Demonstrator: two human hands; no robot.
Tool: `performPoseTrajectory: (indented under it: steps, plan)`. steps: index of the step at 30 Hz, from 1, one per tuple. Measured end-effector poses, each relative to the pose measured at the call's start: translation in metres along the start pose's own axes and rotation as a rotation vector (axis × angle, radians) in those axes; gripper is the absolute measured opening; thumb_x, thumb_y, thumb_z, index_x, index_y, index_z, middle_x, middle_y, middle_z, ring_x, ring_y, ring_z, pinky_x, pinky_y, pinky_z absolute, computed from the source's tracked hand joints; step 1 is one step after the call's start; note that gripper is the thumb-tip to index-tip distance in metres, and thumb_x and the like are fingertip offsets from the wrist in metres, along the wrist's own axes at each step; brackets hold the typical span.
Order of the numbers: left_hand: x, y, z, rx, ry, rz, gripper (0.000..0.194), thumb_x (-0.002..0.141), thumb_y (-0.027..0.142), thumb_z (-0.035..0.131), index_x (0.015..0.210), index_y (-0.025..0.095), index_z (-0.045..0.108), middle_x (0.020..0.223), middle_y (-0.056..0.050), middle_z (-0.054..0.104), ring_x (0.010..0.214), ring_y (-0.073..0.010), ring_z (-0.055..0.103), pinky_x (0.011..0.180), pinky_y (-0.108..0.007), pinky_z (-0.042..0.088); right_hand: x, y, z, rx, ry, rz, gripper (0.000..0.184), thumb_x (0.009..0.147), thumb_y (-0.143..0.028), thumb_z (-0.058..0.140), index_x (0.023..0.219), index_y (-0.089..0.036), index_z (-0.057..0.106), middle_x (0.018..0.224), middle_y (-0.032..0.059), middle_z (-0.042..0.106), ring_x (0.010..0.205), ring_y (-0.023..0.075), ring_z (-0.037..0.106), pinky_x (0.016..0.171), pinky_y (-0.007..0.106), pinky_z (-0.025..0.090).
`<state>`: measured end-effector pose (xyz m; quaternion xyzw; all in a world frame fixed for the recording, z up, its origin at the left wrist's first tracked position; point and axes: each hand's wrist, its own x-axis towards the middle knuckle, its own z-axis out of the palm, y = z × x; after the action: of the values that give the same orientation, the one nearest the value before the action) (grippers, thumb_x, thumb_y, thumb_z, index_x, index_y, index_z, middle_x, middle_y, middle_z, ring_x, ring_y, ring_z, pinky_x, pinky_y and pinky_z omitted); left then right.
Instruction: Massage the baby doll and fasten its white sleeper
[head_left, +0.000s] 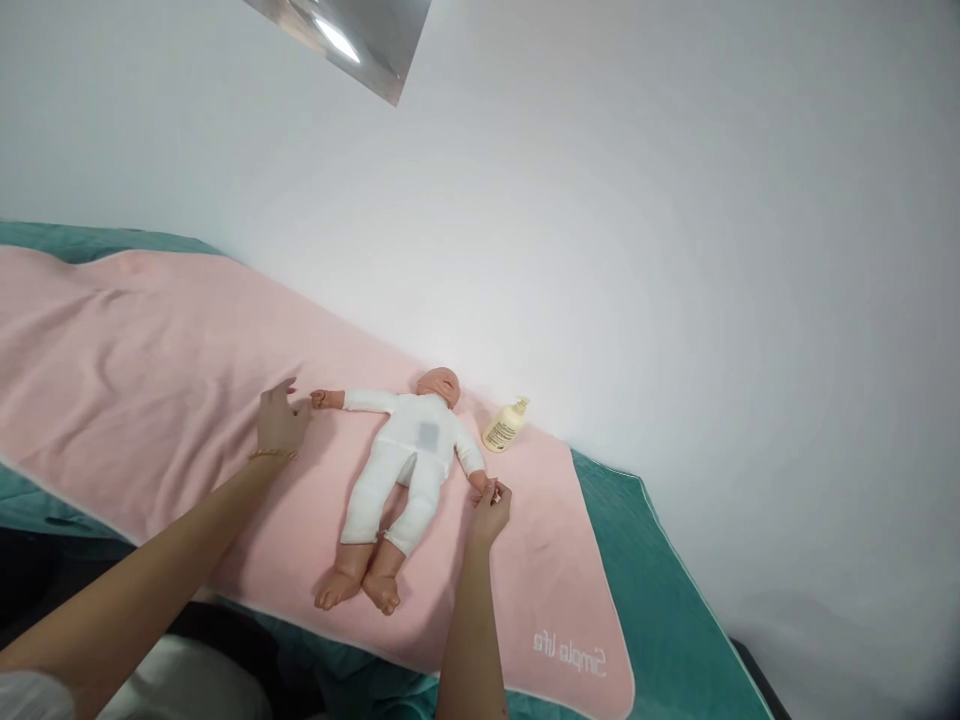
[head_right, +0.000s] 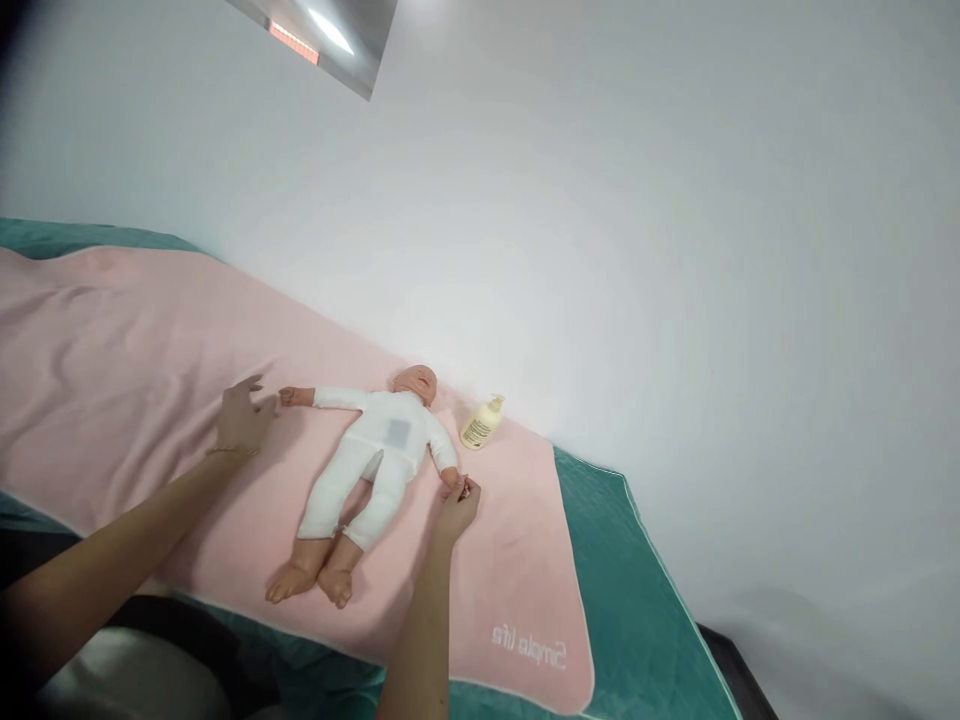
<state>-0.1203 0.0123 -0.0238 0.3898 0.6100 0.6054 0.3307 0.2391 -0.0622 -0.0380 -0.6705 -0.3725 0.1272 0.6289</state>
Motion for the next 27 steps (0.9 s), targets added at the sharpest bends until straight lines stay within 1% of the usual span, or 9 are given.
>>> performPoseTrajectory:
  steps: [2, 4, 6, 8, 11, 13, 17, 23, 27]
  plan:
    - [-0.018, 0.0, -0.009, 0.103, 0.076, 0.112, 0.044, 0.079, 0.029, 0.056, 0.122, 0.022, 0.052, 0.122, -0.01, 0.055, 0.083, -0.0231, 0.062, 0.081, -0.036, 0.049, -0.001, 0.0, 0.0, 0.004, 0.001, -0.001, 0.035, 0.086, -0.048, 0.05, 0.099, -0.017, 0.057, 0.104, 0.0131, 0.067, 0.068, 0.0179, 0.065, 0.057, 0.028, 0.05]
    - [-0.045, -0.004, -0.016, 0.188, 0.042, 0.268, 0.037, 0.083, 0.035, 0.051, 0.117, 0.021, 0.055, 0.11, -0.008, 0.058, 0.072, -0.0203, 0.059, 0.07, -0.034, 0.049, -0.001, 0.001, 0.0, 0.007, 0.003, -0.003, 0.035, 0.086, -0.048, 0.05, 0.101, -0.017, 0.057, 0.106, 0.0133, 0.067, 0.07, 0.0183, 0.065, 0.057, 0.028, 0.05]
    - [-0.081, -0.012, -0.023, 0.193, -0.05, 0.331, 0.03, 0.084, 0.042, 0.053, 0.108, 0.023, 0.058, 0.092, -0.003, 0.06, 0.065, -0.0187, 0.057, 0.061, -0.03, 0.048, 0.0, 0.002, 0.0, 0.009, 0.002, -0.005, 0.036, 0.086, -0.048, 0.05, 0.101, -0.017, 0.058, 0.107, 0.0137, 0.066, 0.073, 0.0188, 0.065, 0.056, 0.027, 0.05]
    - [-0.12, -0.028, -0.032, 0.196, -0.241, 0.416, 0.025, 0.086, 0.042, 0.054, 0.102, 0.024, 0.059, 0.08, -0.002, 0.059, 0.066, -0.0196, 0.059, 0.059, -0.029, 0.049, 0.0, 0.004, 0.0, 0.012, -0.001, -0.004, 0.037, 0.086, -0.049, 0.05, 0.102, -0.017, 0.058, 0.107, 0.0139, 0.066, 0.074, 0.019, 0.065, 0.056, 0.027, 0.051]
    - [-0.169, -0.06, -0.046, 0.128, -0.49, 0.58, 0.016, 0.086, 0.037, 0.057, 0.097, 0.028, 0.065, 0.091, -0.004, 0.066, 0.081, -0.0217, 0.065, 0.071, -0.029, 0.055, 0.001, 0.005, 0.001, 0.016, -0.003, 0.003, 0.039, 0.086, -0.05, 0.05, 0.103, -0.016, 0.057, 0.106, 0.0139, 0.066, 0.073, 0.0188, 0.065, 0.056, 0.027, 0.051]
    - [-0.187, -0.081, -0.051, 0.127, -0.478, 0.639, 0.023, 0.081, 0.038, 0.066, 0.103, 0.032, 0.067, 0.097, -0.004, 0.068, 0.089, -0.0229, 0.067, 0.074, -0.027, 0.057, 0.002, 0.006, 0.002, 0.017, -0.004, 0.008, 0.039, 0.085, -0.051, 0.05, 0.102, -0.016, 0.057, 0.107, 0.0138, 0.066, 0.072, 0.0183, 0.065, 0.057, 0.027, 0.051]
    - [-0.199, -0.105, -0.042, 0.179, -0.495, 0.676, 0.046, 0.078, 0.036, 0.072, 0.123, 0.037, 0.063, 0.109, -0.004, 0.069, 0.1, -0.0242, 0.067, 0.087, -0.029, 0.057, 0.003, 0.008, 0.002, 0.014, -0.006, 0.01, 0.039, 0.085, -0.051, 0.049, 0.102, -0.016, 0.057, 0.108, 0.0139, 0.065, 0.072, 0.0187, 0.065, 0.06, 0.029, 0.052]
    - [-0.206, -0.105, -0.026, 0.095, -0.344, 0.632, 0.037, 0.082, 0.031, 0.064, 0.117, 0.044, 0.068, 0.099, -0.004, 0.07, 0.093, -0.0237, 0.069, 0.08, -0.031, 0.06, 0.008, 0.012, 0.002, -0.02, 0.006, -0.034, 0.047, 0.082, -0.051, 0.054, 0.114, -0.016, 0.056, 0.108, 0.0126, 0.066, 0.094, 0.0233, 0.064, 0.073, 0.03, 0.051]
    - [-0.205, -0.104, -0.032, 0.022, -0.341, 0.621, 0.041, 0.083, 0.027, 0.061, 0.119, 0.046, 0.066, 0.114, -0.001, 0.071, 0.101, -0.0249, 0.069, 0.086, -0.034, 0.06, 0.015, 0.012, 0.002, -0.036, 0.015, -0.075, 0.051, 0.08, -0.048, 0.057, 0.12, -0.017, 0.054, 0.101, 0.0108, 0.068, 0.09, 0.023, 0.066, 0.072, 0.029, 0.051]
